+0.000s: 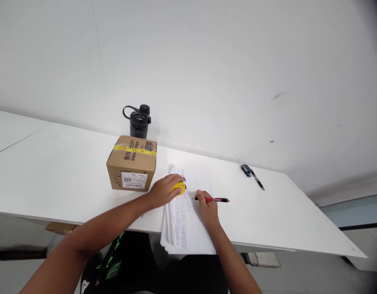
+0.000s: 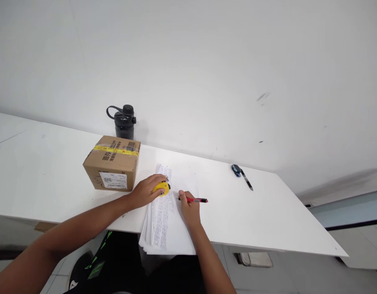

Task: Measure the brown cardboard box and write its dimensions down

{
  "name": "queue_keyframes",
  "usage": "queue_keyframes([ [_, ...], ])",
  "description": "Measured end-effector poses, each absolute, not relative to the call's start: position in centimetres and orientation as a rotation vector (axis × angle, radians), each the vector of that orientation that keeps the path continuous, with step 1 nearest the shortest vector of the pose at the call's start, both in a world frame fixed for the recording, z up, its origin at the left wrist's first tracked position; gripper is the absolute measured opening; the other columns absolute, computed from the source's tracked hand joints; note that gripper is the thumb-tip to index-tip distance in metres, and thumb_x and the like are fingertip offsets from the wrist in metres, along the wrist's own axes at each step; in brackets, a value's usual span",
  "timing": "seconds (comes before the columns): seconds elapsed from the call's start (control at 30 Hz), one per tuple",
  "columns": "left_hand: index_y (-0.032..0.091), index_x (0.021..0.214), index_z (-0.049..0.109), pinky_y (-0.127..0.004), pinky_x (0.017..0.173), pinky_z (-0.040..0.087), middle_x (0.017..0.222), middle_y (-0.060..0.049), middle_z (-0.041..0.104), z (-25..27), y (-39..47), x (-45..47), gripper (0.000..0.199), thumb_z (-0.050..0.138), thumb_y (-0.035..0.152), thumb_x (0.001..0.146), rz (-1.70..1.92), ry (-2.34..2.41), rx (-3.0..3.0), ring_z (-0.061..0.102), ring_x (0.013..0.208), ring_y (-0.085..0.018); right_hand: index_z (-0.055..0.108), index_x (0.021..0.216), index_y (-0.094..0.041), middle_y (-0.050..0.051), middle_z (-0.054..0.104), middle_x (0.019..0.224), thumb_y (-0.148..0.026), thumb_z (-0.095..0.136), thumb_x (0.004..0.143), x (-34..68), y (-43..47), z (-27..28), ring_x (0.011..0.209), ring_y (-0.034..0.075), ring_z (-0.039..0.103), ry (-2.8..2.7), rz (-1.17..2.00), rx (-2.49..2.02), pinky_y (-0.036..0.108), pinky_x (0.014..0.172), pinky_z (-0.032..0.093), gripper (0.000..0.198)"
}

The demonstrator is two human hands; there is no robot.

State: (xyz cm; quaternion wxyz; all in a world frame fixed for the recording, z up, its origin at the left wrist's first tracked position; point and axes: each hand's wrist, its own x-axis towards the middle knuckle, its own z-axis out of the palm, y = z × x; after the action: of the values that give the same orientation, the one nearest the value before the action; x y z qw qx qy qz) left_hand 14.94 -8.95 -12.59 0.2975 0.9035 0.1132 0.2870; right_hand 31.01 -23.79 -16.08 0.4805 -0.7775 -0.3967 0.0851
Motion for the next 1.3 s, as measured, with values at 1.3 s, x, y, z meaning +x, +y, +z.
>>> queue_keyframes([
  [1.3,0.018,0.065,0.051,-0.023,0.063,0.041,0.076,0.000,0.050,-1.9,-17.5,-1.1,0.041,0.081,0.046,0.066,1.289,0.744,1.269,0.047,0.068,-0.012,0.060,0.114,-0.032,0.010,0.068,0.118,-0.013,0.063,0.073,21.5,-18.3,1.2,0.098,0.031,0.067,-2.161,-0.248,-0.809,0.044,0.076,0.058,0.046],
])
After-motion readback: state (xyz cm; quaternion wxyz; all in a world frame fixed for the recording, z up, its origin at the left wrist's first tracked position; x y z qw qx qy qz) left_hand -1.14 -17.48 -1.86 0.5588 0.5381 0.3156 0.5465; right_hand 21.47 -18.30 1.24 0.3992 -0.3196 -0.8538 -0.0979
